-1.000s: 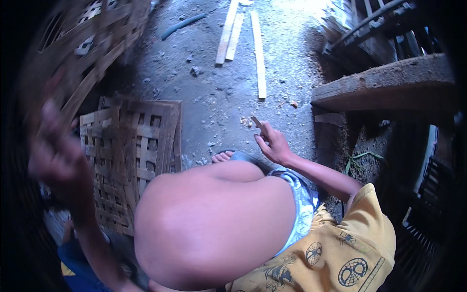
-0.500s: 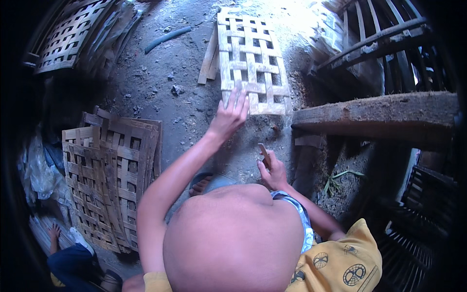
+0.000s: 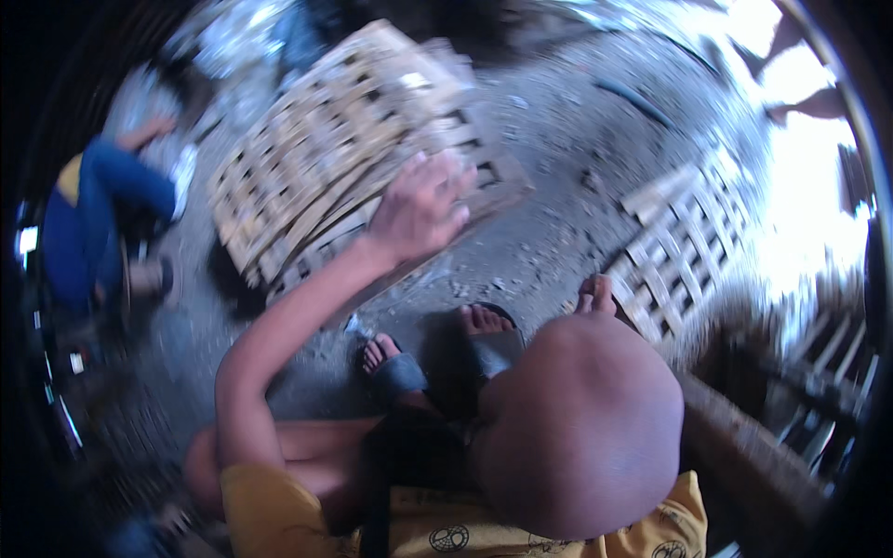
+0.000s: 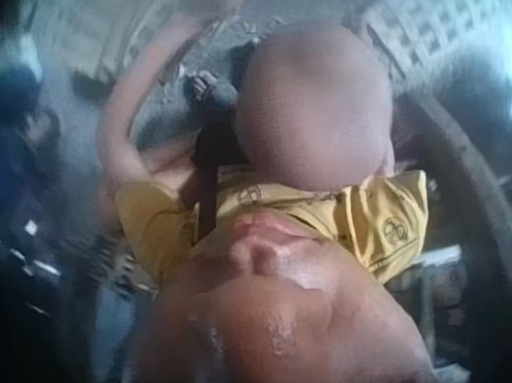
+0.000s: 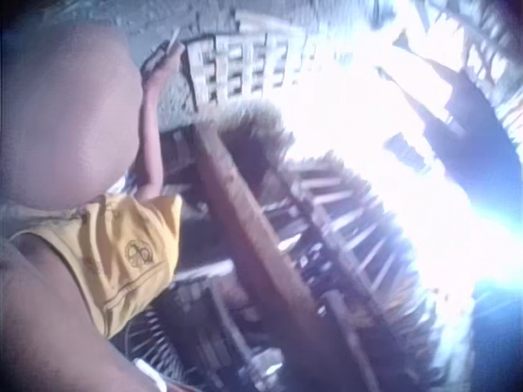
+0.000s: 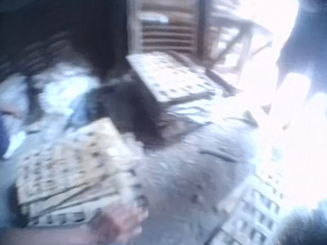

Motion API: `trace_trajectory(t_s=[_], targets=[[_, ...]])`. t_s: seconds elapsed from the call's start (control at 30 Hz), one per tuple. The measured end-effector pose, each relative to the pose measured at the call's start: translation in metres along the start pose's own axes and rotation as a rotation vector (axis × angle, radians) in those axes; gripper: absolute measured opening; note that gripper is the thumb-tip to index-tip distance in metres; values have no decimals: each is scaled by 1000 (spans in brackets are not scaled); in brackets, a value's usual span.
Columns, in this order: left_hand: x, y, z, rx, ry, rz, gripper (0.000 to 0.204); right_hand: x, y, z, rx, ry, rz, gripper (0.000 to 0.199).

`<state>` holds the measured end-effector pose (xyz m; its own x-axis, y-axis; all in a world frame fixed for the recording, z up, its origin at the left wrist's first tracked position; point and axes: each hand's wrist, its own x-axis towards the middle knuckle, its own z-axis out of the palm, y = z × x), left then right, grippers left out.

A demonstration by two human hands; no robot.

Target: The person sits on the floor and assembles a wooden lattice by hand, inserting thin wooden strips into a grid frame. They repeatedly adjust and align the strips to form a woven pattern.

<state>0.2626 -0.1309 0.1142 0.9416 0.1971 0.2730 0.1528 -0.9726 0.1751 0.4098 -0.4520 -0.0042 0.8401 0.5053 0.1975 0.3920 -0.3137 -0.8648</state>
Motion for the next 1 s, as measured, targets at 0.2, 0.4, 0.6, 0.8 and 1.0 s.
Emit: trace_trajectory(t_s=[0.2, 0.4, 0.6, 0.8, 1.0], targets=[[-111, -82, -20, 237, 151, -639, 81, 31, -58, 80, 103, -262, -152, 11], [-170, -86, -14, 167, 219, -604, 69, 13, -79, 114, 79, -542, -244, 14], [-171, -80, -18, -5, 426, -572, 43, -6, -76, 110, 132, -610, -227, 12], [-165, -66, -66, 289, 500, -391, 22, 3, -58, 103, 52, -533, -175, 13], [-128, -97, -157, 503, 655, -314, 30, 7, -54, 87, -10, -438, -93, 9]])
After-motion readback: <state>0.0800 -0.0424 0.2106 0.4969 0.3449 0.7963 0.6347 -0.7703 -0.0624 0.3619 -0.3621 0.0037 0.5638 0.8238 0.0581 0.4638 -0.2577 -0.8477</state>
